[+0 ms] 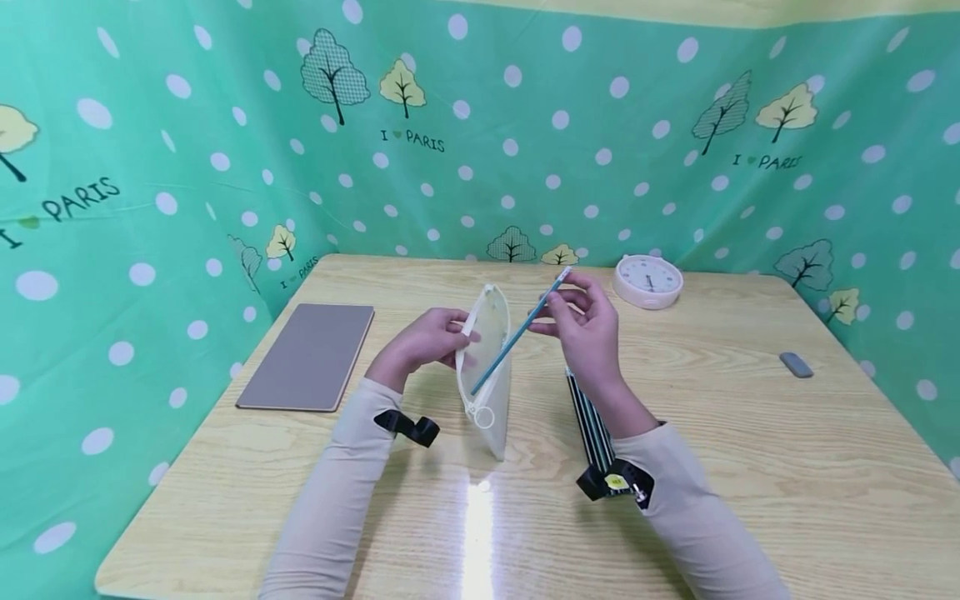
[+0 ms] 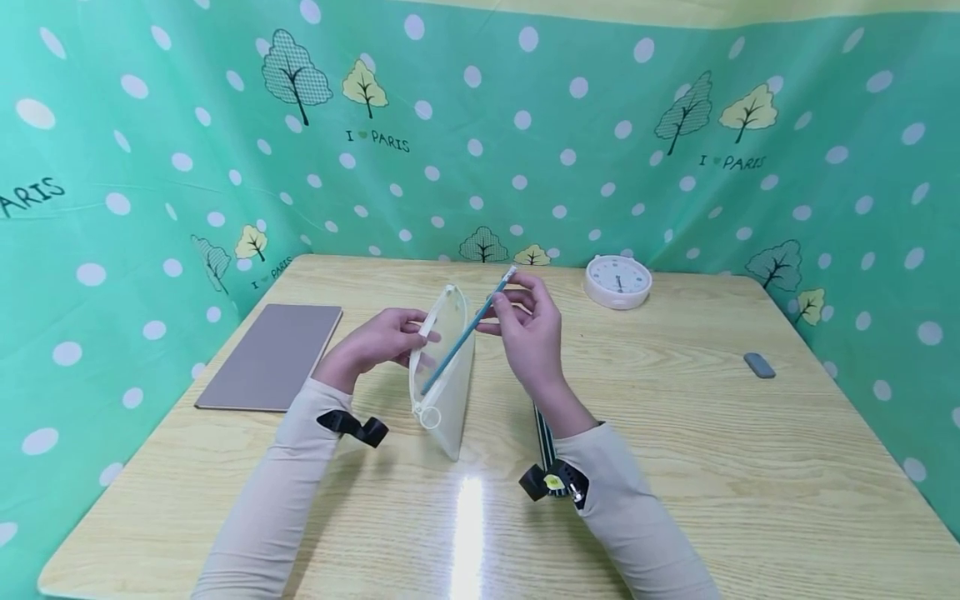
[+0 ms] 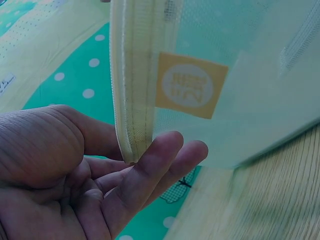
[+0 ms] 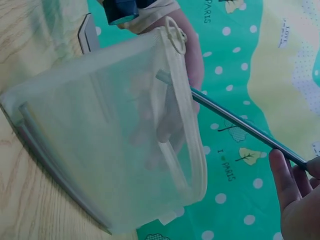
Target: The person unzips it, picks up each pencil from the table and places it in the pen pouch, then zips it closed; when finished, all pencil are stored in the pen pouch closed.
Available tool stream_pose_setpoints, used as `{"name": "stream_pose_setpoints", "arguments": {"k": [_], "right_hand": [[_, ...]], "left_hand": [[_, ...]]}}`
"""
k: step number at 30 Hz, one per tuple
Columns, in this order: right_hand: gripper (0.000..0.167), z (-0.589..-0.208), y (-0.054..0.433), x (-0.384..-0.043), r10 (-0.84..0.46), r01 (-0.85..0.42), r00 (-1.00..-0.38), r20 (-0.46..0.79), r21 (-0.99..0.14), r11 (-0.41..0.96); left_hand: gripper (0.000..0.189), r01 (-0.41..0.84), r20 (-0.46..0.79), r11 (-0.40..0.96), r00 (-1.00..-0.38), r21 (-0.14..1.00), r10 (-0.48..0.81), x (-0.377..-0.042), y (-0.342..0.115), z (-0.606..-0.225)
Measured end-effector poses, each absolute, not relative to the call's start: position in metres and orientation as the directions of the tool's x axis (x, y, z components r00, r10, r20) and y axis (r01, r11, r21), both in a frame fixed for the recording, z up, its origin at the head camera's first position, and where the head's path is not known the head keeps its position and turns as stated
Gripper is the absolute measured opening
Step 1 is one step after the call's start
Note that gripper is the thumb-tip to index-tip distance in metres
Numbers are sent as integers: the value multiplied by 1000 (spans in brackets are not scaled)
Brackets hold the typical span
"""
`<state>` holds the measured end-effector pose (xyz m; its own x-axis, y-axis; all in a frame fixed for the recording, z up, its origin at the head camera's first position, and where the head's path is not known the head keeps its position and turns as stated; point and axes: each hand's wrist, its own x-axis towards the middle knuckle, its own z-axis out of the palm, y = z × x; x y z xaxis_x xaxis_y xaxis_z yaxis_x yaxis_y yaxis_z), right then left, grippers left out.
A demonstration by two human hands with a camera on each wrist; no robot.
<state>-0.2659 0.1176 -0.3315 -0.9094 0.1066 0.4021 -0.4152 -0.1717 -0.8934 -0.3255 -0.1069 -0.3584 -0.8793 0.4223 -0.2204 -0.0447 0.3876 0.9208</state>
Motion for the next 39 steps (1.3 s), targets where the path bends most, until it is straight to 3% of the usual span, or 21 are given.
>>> {"name": "stream_pose_setpoints", "arguments": {"k": [24,39], "right_hand": [[28,-345,107,-265,-132,-316,-943,304,-945,81],[24,-350,106,-266,-146,-359,-930,336,-917,177]], "left_hand": [[47,-45,-217,373,-875,927,434,-327,-107,-357],[47,-46,-218,372,-874,927,435,-326,-106,-356]]}}
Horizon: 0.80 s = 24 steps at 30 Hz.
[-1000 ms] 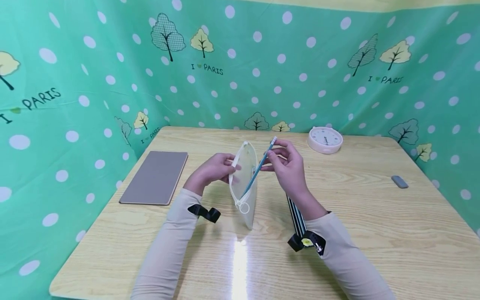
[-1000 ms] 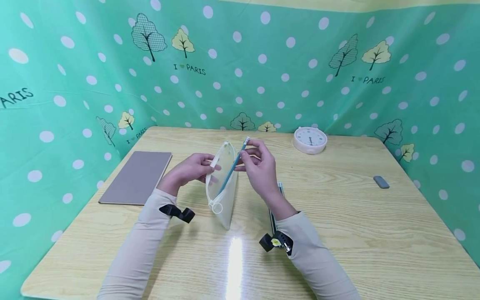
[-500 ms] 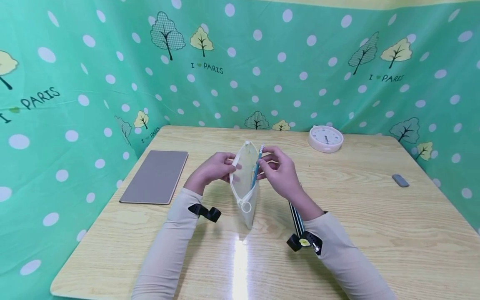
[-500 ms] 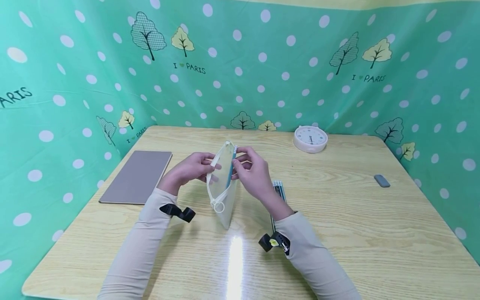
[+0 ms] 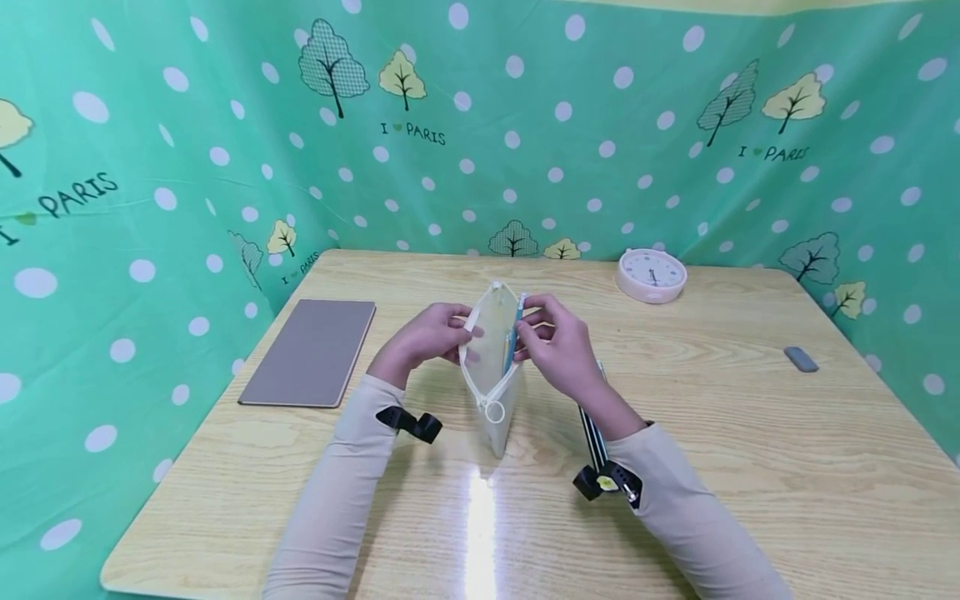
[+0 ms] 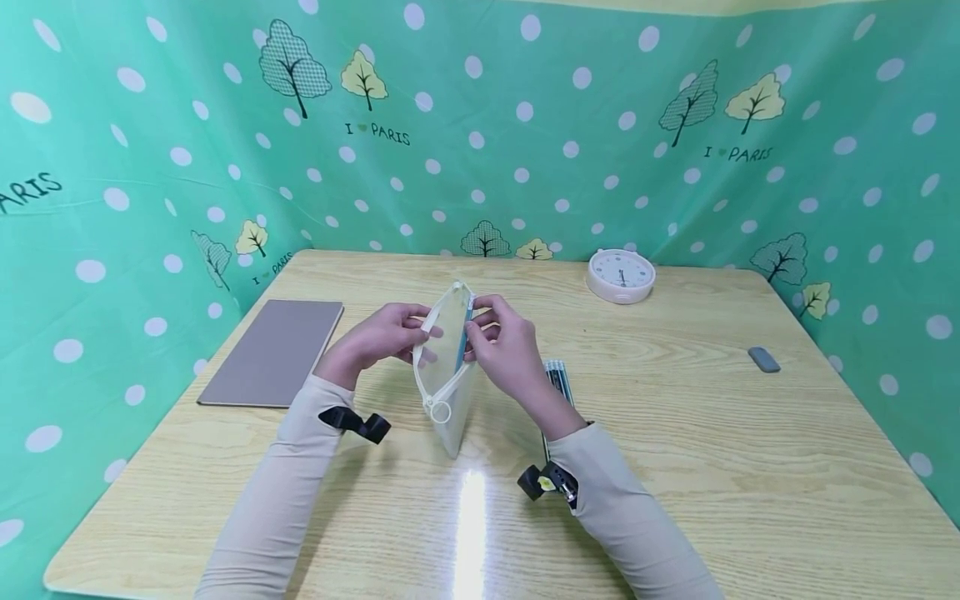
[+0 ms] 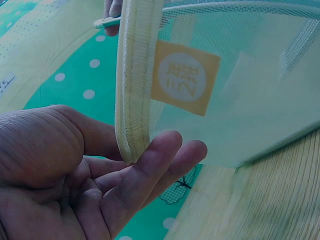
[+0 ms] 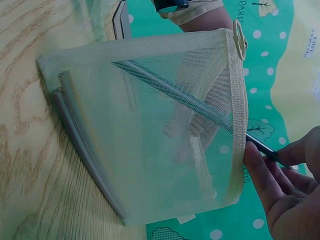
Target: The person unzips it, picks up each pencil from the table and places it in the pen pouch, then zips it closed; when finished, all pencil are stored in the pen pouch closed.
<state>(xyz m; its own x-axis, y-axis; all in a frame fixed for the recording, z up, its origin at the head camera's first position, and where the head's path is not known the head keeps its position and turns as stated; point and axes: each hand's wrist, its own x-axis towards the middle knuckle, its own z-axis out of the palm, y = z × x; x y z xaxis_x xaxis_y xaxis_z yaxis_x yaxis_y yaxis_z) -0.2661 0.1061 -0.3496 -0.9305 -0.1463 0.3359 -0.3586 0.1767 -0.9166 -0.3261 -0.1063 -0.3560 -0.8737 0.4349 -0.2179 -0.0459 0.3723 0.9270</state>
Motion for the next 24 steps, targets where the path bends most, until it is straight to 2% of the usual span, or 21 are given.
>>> {"name": "stream_pose_setpoints", "arguments": {"k": [13,24], "right_hand": [[23,-347,107,-265,-147,-311,-948,283,-920,237],[25,-348,107,-267,-162,-264,-959,232,-940,215]], "left_hand": [[47,-50,-222,374,-874,926,432,-327,-105,-356],[47,-57,-226,367,-871,928,437,-328,-105,-358]]}}
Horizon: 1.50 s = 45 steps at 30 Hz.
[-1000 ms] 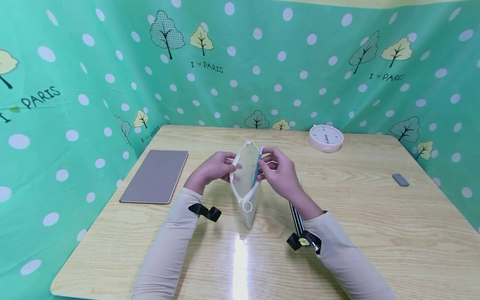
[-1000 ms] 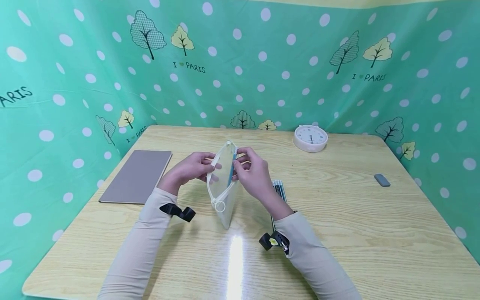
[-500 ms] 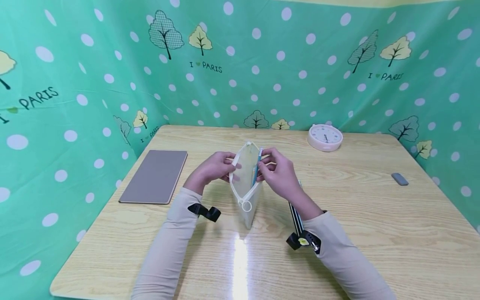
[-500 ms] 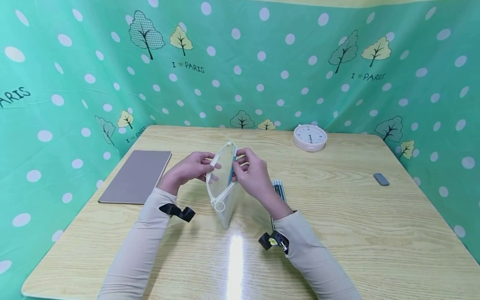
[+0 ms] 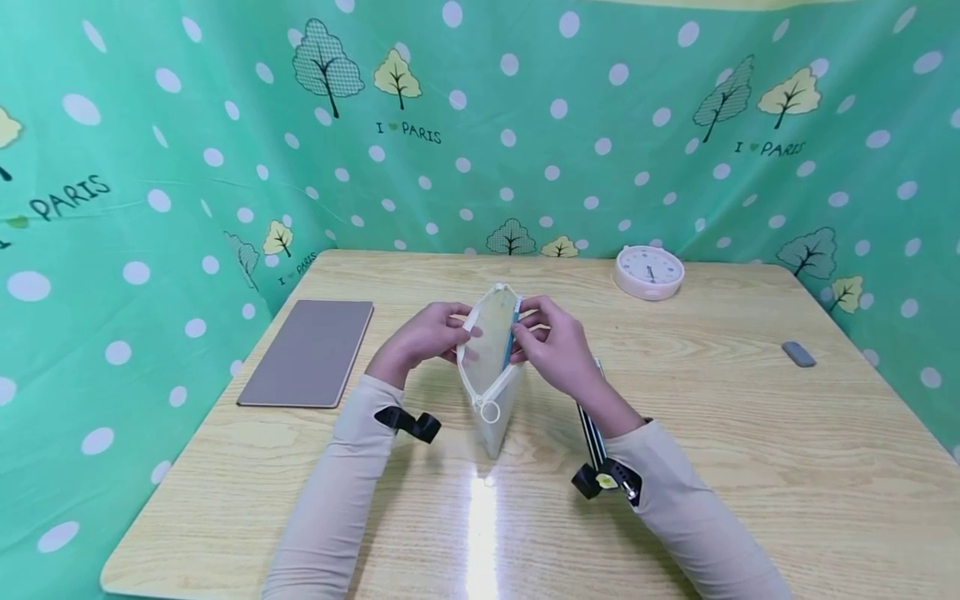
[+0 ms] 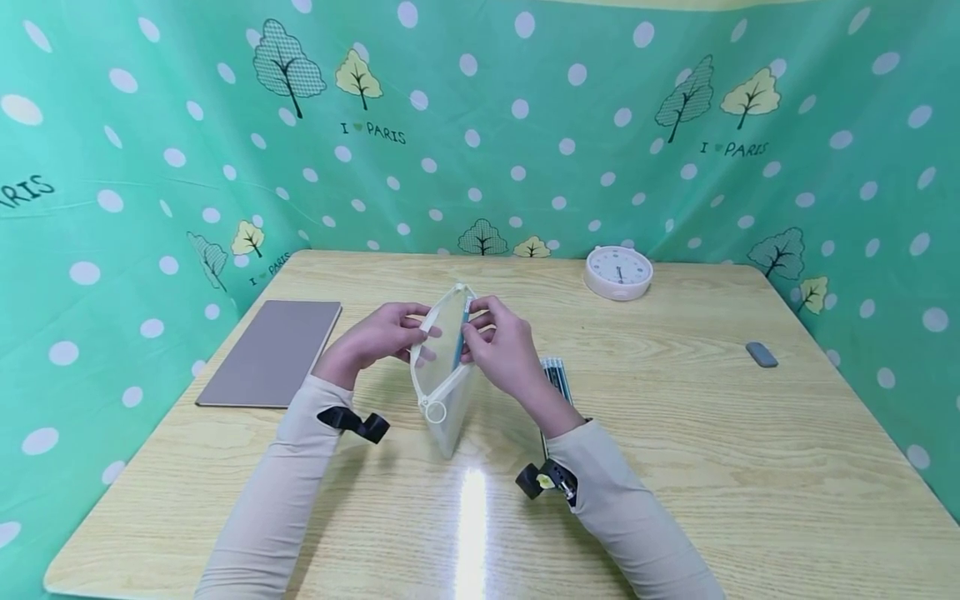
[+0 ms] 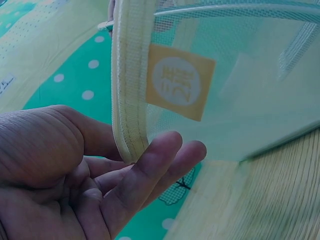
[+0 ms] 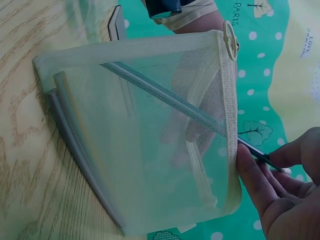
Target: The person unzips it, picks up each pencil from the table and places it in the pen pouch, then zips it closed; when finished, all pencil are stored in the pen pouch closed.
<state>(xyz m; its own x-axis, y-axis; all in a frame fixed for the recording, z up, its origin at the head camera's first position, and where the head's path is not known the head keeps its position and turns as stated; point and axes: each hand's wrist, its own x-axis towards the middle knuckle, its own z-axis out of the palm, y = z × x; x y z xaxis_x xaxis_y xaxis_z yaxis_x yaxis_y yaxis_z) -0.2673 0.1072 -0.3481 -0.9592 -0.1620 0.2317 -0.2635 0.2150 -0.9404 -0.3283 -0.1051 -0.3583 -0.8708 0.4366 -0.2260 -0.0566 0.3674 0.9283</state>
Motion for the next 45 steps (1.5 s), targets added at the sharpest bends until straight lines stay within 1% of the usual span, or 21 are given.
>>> {"name": "stream_pose_setpoints", "arguments": {"k": [11,21,29,34,41,45], "right_hand": [[26,-351,106,-269,-157,-249,-963,218,-946,207],[24,-352,105,-269,-160,-264,-960,231,-934,239],[23,-351,105,-268,-149,-253,-964,221,-933,256],[21,-350,105,-267,-139,-226,-970,199,-950,217],[22,-347,106,-266,-129,-219,-971,202,-967,132],[24,-347,108,-267,-121,-220,-971,205,-968,120]], "left_hand": [[47,-55,-223,370,-876,928,429,-327,-106,-359],[46,-54,-222,369,-875,928,430,-328,-106,-360],[47,-56,-222,367,-876,929,428,-327,-105,-358],[46,-55,-222,368,-875,928,429,-327,-105,-358],[48,-55,-218,360,-877,931,429,-326,-105,-358],[48,-58,-218,358,-878,932,426,-327,-105,-358]]}}
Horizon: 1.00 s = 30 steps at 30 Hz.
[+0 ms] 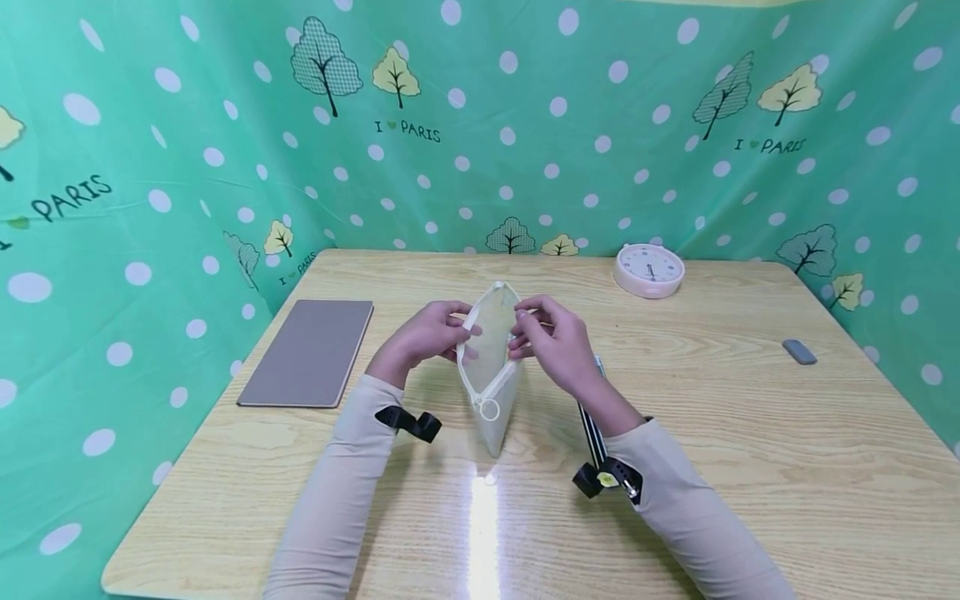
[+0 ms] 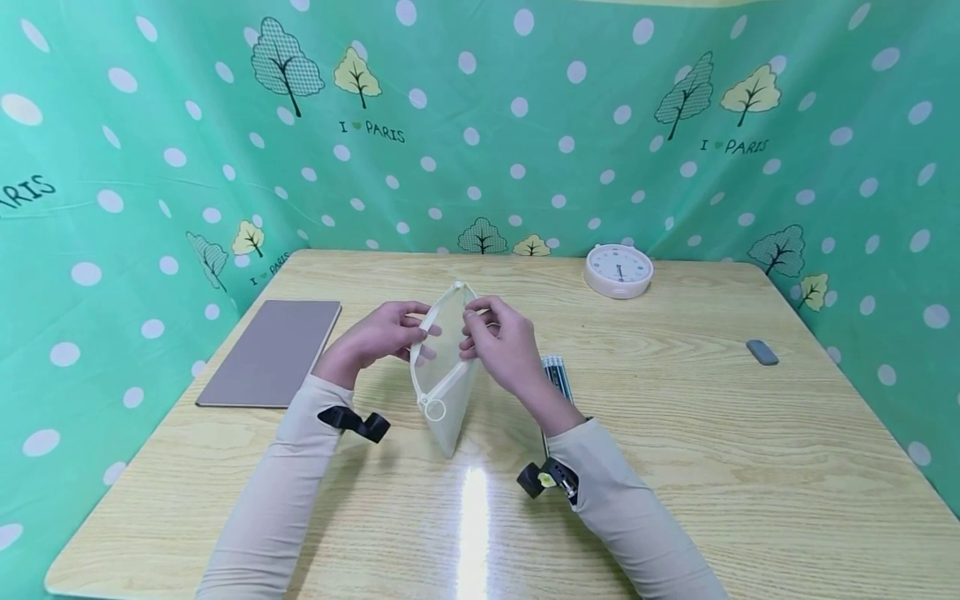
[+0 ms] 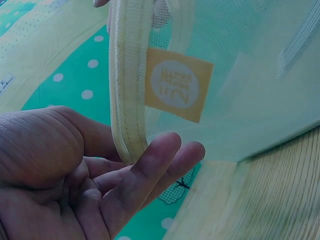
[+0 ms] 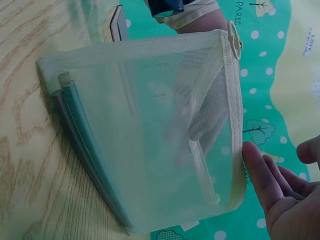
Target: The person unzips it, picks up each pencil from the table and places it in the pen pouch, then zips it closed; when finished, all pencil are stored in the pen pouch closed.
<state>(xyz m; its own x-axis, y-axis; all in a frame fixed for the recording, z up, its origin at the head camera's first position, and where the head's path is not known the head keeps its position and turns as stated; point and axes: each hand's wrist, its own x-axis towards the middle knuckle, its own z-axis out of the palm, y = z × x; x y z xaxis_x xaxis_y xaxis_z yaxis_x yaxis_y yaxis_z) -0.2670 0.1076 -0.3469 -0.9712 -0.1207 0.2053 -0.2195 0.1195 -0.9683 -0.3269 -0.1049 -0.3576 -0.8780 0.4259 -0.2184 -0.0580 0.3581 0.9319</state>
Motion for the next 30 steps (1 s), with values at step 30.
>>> {"name": "stream_pose_setpoints", "arguments": {"k": [30], "right_hand": [[31,-365,224,-309,-196,33,-949,-247,-697,716]], "left_hand": [[51,-73,-228,356,-881,931,415,-328,-106,-358]]}}
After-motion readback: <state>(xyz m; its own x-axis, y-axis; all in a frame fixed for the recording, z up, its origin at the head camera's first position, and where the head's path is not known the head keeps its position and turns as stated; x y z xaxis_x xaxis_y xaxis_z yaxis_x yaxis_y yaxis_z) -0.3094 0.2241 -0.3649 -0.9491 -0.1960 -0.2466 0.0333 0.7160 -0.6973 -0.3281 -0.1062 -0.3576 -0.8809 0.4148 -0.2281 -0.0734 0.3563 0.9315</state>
